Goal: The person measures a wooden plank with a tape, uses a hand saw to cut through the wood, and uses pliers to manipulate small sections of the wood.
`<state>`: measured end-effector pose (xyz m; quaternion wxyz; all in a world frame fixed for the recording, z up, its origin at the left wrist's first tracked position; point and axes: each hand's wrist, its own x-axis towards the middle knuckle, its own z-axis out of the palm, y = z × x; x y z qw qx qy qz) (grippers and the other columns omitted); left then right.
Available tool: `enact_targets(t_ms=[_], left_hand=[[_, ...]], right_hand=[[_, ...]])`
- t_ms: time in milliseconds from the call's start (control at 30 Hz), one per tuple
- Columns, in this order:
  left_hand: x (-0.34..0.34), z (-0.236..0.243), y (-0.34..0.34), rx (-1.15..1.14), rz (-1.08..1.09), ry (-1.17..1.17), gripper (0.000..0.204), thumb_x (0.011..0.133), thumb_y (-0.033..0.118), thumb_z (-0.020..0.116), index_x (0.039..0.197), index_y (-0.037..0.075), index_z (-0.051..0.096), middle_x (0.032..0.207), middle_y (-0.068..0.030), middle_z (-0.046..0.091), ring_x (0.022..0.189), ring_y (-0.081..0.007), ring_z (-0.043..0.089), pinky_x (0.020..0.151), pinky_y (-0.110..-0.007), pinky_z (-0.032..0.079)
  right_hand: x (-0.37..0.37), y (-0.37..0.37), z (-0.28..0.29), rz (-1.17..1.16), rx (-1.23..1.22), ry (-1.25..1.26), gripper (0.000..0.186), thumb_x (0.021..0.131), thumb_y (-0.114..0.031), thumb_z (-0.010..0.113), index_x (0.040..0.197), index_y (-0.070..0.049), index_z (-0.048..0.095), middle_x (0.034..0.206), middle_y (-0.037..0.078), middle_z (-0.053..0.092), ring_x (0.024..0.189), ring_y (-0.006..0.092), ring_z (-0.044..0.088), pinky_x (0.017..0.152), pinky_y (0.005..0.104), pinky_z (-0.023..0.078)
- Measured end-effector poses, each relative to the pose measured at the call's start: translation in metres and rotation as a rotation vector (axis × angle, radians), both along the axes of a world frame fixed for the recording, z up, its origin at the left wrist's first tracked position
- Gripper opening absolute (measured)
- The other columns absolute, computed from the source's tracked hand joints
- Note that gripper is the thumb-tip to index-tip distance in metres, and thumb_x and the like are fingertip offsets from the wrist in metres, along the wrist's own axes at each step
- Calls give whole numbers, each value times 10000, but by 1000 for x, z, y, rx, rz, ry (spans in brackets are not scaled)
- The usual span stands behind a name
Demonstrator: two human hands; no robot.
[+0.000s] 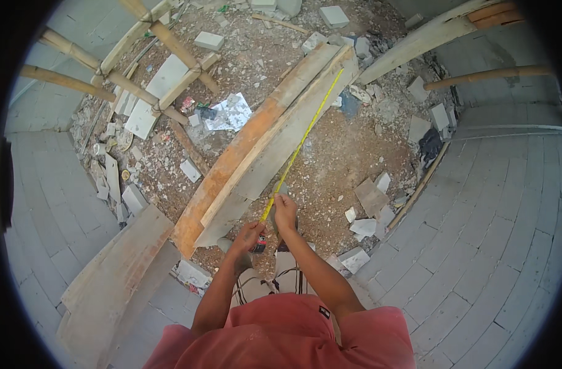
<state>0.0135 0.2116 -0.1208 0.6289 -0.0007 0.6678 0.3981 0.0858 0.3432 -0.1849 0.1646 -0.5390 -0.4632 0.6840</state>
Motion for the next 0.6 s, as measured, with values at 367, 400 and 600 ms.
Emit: enact_targets(t_ms=[367, 400, 600], left_hand=[[-3, -17, -51, -117, -84, 17, 314, 992, 276, 510, 817, 33, 604, 725, -22, 596, 694, -95, 554, 652, -264, 446], [-14, -18, -37, -120, -88, 15, 314, 992, 276, 510, 817, 33, 604, 725, -22, 596, 694, -95, 554, 652, -264, 446], [-93, -109, 66, 96, -19, 156, 364, 1003, 294, 479, 786, 28, 598, 706, -25, 583, 685, -108, 546, 647, -270, 442]], right_hand=[[-115, 430, -96, -179, 579, -374, 268, 916, -200, 590, 817, 28, 689, 622, 73, 652, 559, 167, 587, 547, 332, 445], [-125, 440, -103, -188, 453, -227, 266, 916, -207, 596, 892, 43, 682, 674, 82, 669, 586, 183, 607, 566, 337, 463], [-141, 384, -150, -127, 355, -77, 547, 930, -271, 596, 1305, 100, 453, 1211, 254, 588, 1047, 339, 607, 935, 404, 455]])
